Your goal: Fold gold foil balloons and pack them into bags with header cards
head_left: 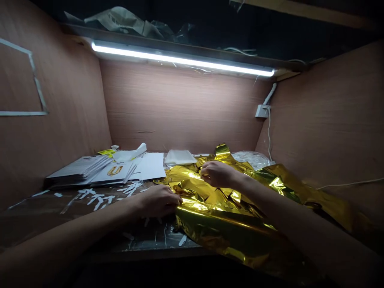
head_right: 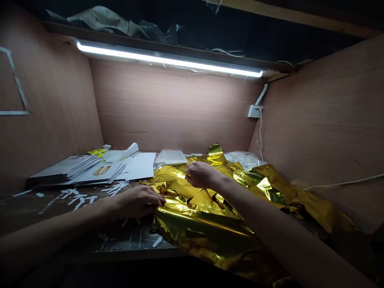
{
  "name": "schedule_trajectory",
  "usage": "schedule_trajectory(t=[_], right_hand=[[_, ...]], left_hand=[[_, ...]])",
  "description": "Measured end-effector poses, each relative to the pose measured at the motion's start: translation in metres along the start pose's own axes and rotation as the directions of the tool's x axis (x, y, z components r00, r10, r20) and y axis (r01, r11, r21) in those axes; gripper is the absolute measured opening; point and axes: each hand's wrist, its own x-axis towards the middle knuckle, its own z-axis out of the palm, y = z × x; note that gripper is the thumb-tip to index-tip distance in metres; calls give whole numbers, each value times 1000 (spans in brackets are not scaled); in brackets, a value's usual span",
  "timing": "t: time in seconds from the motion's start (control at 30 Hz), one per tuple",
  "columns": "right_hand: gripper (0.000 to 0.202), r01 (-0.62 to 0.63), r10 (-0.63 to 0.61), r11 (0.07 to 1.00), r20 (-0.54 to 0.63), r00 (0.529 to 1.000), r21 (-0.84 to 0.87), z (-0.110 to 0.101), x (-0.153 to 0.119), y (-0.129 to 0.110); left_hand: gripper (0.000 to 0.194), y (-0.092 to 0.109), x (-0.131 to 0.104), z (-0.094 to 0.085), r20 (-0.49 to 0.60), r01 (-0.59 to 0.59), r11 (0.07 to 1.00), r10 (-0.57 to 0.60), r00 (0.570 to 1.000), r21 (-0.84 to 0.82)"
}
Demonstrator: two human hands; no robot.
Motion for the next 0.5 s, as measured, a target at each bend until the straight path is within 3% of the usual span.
schedule_trajectory(t=[0.1, 0.17, 0.27, 0.37, 0.43, 0.5], right_hand=[[27, 47, -43, 999, -132, 990, 26, -24, -15, -3], [25, 32, -24, 998, -144, 989, 55, -33, -27, -2], [19, -85, 95, 966, -29, 995, 242, -42, -51, 13], [44, -229, 178, 766, 144, 973, 601, -49, -77, 40], [42, -255, 316, 670, 43, 948, 697, -50, -89, 58], [45, -318, 483, 688, -85, 871, 652, -46, -93, 74]], left_hand=[[14, 3, -5, 2, -2, 32, 992, -32, 1000, 122], [13, 1, -9, 0, -11, 60, 981, -59, 998, 184], [21, -9, -16, -6, -66, 144, 966, -133, 989, 216], [32, -19, -20, -14, -139, 249, 949, -225, 964, 193], [32, -23, -21, -17, -165, 291, 941, -263, 950, 174], [32, -25, -21, -18, -161, 304, 937, -278, 947, 173]])
